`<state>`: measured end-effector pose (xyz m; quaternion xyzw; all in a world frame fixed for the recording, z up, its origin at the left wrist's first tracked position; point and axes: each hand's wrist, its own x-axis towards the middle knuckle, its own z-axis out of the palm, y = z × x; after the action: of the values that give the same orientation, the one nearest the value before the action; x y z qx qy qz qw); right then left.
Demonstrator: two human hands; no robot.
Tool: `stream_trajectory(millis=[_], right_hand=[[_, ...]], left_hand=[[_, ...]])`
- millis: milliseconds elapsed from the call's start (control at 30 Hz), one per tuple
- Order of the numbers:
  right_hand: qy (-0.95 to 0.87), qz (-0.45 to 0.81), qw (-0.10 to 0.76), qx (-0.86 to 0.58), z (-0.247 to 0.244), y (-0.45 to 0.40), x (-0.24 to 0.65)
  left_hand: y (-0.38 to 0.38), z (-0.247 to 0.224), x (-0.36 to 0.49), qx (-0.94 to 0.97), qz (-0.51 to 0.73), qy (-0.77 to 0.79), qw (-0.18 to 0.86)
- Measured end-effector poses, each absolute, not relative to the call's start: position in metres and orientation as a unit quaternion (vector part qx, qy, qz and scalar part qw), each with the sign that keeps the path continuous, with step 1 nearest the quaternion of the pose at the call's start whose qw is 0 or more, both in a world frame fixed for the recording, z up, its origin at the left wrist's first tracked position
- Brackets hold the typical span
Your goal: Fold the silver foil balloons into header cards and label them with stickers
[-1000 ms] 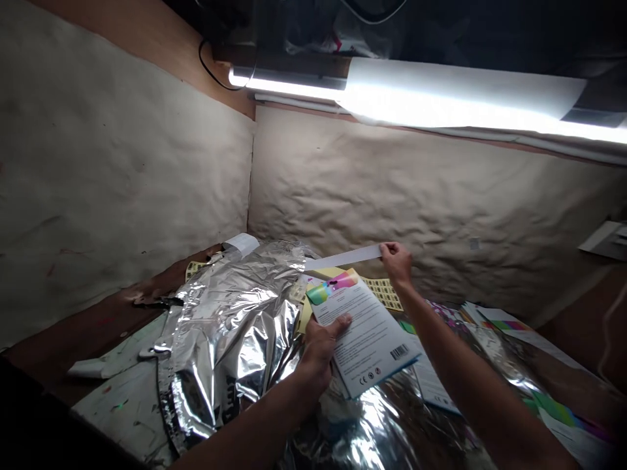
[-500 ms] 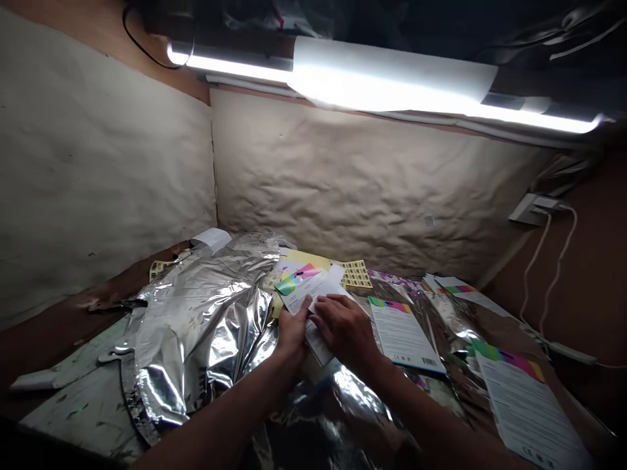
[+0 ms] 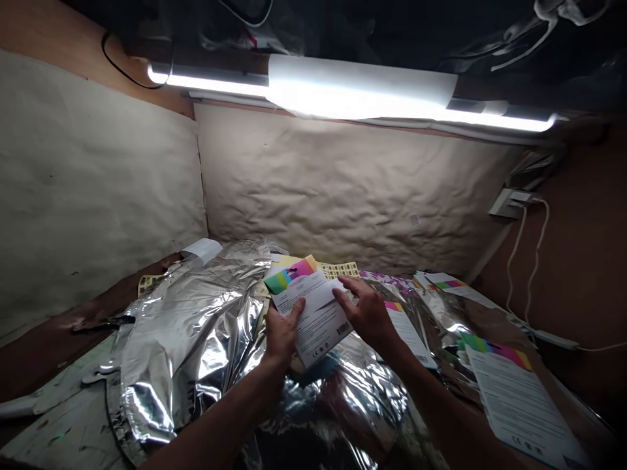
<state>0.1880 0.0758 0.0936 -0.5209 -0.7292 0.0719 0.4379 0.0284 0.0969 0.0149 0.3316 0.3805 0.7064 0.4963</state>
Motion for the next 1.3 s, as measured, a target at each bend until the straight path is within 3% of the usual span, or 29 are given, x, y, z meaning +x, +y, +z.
stream_trajectory(millis=[167, 367, 467, 733, 967, 1200, 1300], right_hand=[[-0.722, 0.137, 0.438, -0.518, 0.093, 0.078, 0.191], [-0.698, 0.422, 0.463, -0.347, 0.086, 0.086, 0.198], [-0.674, 0.482, 0.460, -0.320, 0.071, 0.081, 0.214], [-0.594, 0.487, 0.532, -0.357, 0.028, 0.058, 0.233], [-0.578, 0.558, 0.491, -0.337, 0.036, 0.059, 0.236], [-0.618, 0.433, 0.457, -0.470, 0.034, 0.060, 0.241], [-0.603, 0.434, 0.496, -0.451, 0.035, 0.054, 0.235]], left_hand=[[0.087, 0.034, 0.023, 0.408, 0.706, 0.376, 0.441], [0.084, 0.046, 0.010, 0.520, 0.664, 0.347, 0.410], [0.082, 0.040, 0.015, 0.564, 0.620, 0.322, 0.441], [0.069, 0.034, 0.034, 0.579, 0.586, 0.277, 0.495], [0.067, 0.036, 0.032, 0.578, 0.563, 0.282, 0.519], [0.074, 0.034, 0.031, 0.568, 0.584, 0.308, 0.491], [0.075, 0.034, 0.030, 0.577, 0.574, 0.308, 0.493]])
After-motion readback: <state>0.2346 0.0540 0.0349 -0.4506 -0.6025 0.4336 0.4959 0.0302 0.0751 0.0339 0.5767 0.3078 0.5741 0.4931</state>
